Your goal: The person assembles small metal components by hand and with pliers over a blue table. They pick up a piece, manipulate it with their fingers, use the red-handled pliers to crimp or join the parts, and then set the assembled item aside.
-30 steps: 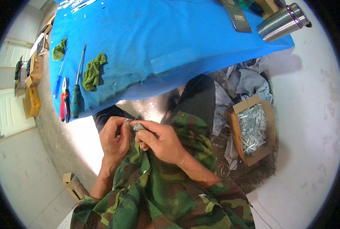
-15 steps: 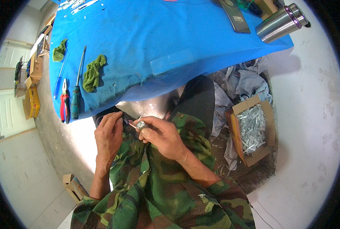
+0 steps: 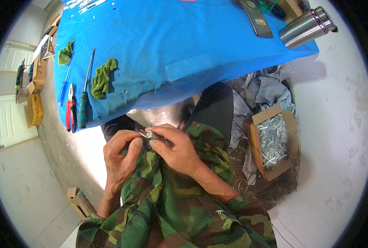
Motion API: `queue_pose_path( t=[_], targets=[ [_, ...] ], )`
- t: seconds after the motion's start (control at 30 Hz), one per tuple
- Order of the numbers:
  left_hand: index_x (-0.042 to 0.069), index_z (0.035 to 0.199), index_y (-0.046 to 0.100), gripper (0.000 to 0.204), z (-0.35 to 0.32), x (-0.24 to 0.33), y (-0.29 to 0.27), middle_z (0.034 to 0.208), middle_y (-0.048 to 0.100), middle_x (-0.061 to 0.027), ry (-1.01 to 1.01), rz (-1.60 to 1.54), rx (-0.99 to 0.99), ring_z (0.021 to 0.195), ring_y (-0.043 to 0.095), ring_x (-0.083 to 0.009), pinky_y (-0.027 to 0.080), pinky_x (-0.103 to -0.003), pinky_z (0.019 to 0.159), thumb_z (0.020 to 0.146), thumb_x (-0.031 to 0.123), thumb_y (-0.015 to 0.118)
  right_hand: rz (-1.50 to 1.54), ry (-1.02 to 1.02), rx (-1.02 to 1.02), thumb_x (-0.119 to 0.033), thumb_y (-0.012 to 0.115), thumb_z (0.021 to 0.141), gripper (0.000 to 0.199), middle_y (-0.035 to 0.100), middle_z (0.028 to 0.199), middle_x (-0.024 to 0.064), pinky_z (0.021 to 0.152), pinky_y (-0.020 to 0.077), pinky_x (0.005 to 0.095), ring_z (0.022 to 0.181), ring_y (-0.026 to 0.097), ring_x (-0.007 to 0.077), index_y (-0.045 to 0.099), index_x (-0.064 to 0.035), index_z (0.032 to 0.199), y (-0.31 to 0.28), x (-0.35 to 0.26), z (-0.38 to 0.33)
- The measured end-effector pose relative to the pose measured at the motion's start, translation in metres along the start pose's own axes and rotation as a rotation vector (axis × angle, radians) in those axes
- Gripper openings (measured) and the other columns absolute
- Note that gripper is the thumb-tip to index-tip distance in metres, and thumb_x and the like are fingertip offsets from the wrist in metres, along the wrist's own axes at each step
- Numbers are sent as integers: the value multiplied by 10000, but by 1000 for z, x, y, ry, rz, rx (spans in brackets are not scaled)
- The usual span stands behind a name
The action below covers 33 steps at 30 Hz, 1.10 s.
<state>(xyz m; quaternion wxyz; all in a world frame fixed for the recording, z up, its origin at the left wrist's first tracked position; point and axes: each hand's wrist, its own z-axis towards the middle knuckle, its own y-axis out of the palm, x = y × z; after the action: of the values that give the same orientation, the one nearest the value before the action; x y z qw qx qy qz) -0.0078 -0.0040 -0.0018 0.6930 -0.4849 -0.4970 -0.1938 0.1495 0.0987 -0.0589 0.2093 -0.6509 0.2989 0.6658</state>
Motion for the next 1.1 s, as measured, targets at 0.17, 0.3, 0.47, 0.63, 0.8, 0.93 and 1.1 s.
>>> queue_pose_path(
  t=[0.17,0.3,0.47,0.63,0.8,0.93,1.1],
  targets=[
    [-37,1012,724,101,-4,1,5,951,719,-120,21,21,22,751,693,-182,543,-279,658,914,-17,728,-127,-72,30,15,734,936,288,720,1143,108,837,534,299,979,672,181,724,14,1224,2,-4,3],
    [-35,1064,702,163,-9,3,9,947,697,-136,97,116,35,736,692,-216,537,-306,641,902,-52,719,-213,-104,63,41,737,902,326,725,1124,116,814,539,295,962,687,196,730,4,1226,3,-6,3],
    [-43,1139,704,194,-15,10,21,972,696,-128,45,169,47,781,683,-184,537,-288,668,945,-46,696,-342,-148,138,36,754,885,345,711,1111,172,823,569,349,972,722,303,718,21,1227,7,-9,4],
    [-42,1215,686,281,-19,13,29,1029,687,-162,111,321,25,836,709,-270,567,-345,694,934,-44,690,-389,-184,177,42,756,882,344,708,1082,175,800,570,359,946,717,324,713,29,1224,9,-10,4],
    [-46,1270,668,351,-21,14,35,1104,686,-193,226,494,-18,879,721,-351,584,-382,719,920,-31,696,-422,-221,196,46,752,881,338,706,1086,180,795,570,366,945,714,333,708,35,1216,8,-6,3],
    [-40,1269,677,355,-19,15,34,1106,692,-174,170,415,-26,837,717,-279,575,-335,705,916,-39,716,-406,-205,213,56,743,877,324,706,1086,185,799,572,371,948,714,335,707,44,1199,8,-4,3],
    [-30,1231,703,306,-13,11,21,1068,710,-126,29,159,-46,807,690,-164,546,-269,685,926,-50,727,-311,-180,212,69,724,870,324,705,1087,183,823,571,369,964,716,322,698,50,1193,10,-2,4]
  ],
)
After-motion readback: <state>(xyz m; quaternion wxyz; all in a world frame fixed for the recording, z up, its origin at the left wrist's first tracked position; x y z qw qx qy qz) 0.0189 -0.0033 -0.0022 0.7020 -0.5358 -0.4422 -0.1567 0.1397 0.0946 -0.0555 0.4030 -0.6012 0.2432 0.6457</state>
